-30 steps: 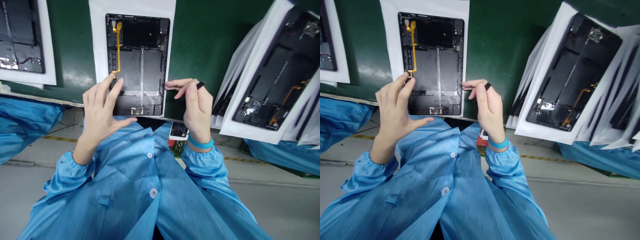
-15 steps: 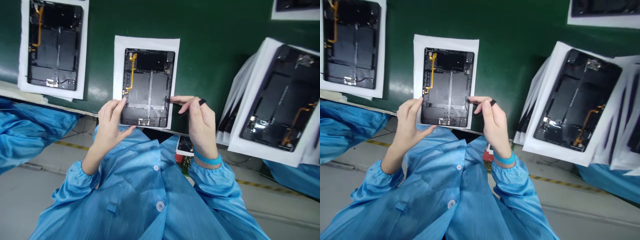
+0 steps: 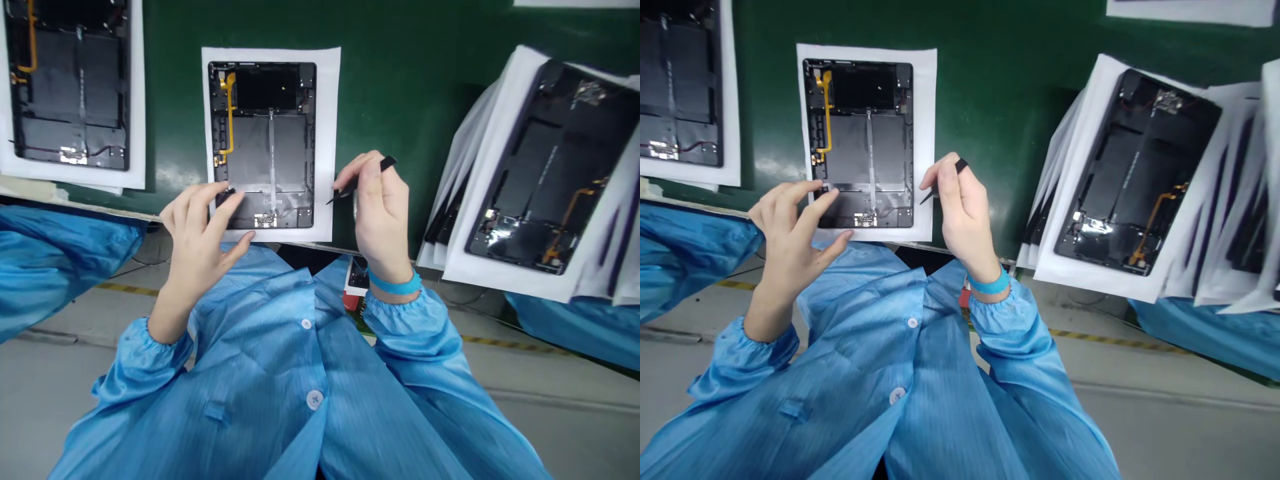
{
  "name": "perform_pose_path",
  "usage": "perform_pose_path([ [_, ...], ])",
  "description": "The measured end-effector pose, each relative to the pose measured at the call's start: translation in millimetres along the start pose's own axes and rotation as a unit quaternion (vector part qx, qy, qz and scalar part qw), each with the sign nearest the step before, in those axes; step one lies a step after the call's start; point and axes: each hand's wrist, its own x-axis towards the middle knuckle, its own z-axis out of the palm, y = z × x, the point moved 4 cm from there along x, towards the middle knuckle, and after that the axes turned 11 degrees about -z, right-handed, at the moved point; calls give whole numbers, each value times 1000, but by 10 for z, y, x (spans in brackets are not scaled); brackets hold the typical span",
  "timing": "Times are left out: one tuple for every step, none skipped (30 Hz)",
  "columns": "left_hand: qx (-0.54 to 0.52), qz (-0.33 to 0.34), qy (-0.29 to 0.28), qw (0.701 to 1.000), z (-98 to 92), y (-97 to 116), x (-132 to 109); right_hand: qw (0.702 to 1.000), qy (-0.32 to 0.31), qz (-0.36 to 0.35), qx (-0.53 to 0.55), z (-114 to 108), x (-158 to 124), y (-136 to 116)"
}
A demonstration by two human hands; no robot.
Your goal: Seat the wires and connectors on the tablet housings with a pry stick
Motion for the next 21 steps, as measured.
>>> perform_pose_path([
  [-3, 11, 3, 1000, 26, 52, 10, 1000, -17, -2, -15, 12, 20, -25],
  [-7, 28, 3, 1000, 60, 109, 22, 999, -41, -3, -27, 33, 42, -46],
  [-8, 45, 3, 999, 99, 165, 35, 997, -68, -8, -38, 55, 65, -62],
  [-7, 62, 6, 998, 138, 217, 46, 994, -92, -16, -51, 75, 85, -75],
  [-5, 76, 14, 997, 174, 261, 56, 991, -111, -28, -66, 90, 99, -84],
  [-3, 84, 21, 996, 206, 295, 62, 988, -124, -41, -84, 97, 106, -89],
  [-3, 91, 30, 995, 230, 322, 64, 985, -133, -55, -100, 98, 103, -91],
  [-4, 98, 40, 994, 245, 344, 63, 982, -136, -68, -115, 94, 91, -90],
  [-3, 106, 50, 993, 253, 362, 58, 980, -136, -78, -126, 86, 71, -86],
  [3, 116, 60, 991, 254, 379, 52, 978, -136, -85, -133, 77, 44, -79],
  [13, 126, 66, 990, 251, 394, 46, 977, -136, -91, -136, 70, 15, -71],
  [24, 135, 69, 988, 246, 406, 42, 976, -136, -98, -137, 65, -15, -63],
  [33, 143, 72, 987, 238, 418, 41, 975, -137, -105, -137, 64, -42, -54],
  [41, 149, 69, 986, 233, 426, 44, 974, -138, -113, -137, 68, -64, -43],
  [47, 152, 65, 985, 228, 432, 49, 973, -141, -122, -137, 75, -80, -34],
  [52, 155, 61, 985, 223, 435, 56, 971, -143, -131, -139, 86, -91, -24],
  [55, 158, 56, 984, 219, 438, 65, 969, -146, -139, -143, 97, -97, -13],
  [58, 163, 52, 984, 217, 441, 73, 967, -148, -147, -150, 108, -99, -2],
  [59, 167, 49, 983, 214, 441, 81, 964, -150, -154, -159, 119, -100, 6],
  [58, 170, 47, 983, 211, 440, 88, 960, -152, -159, -171, 128, -100, 12],
  [55, 172, 45, 983, 210, 436, 94, 957, -153, -164, -185, 134, -101, 16],
])
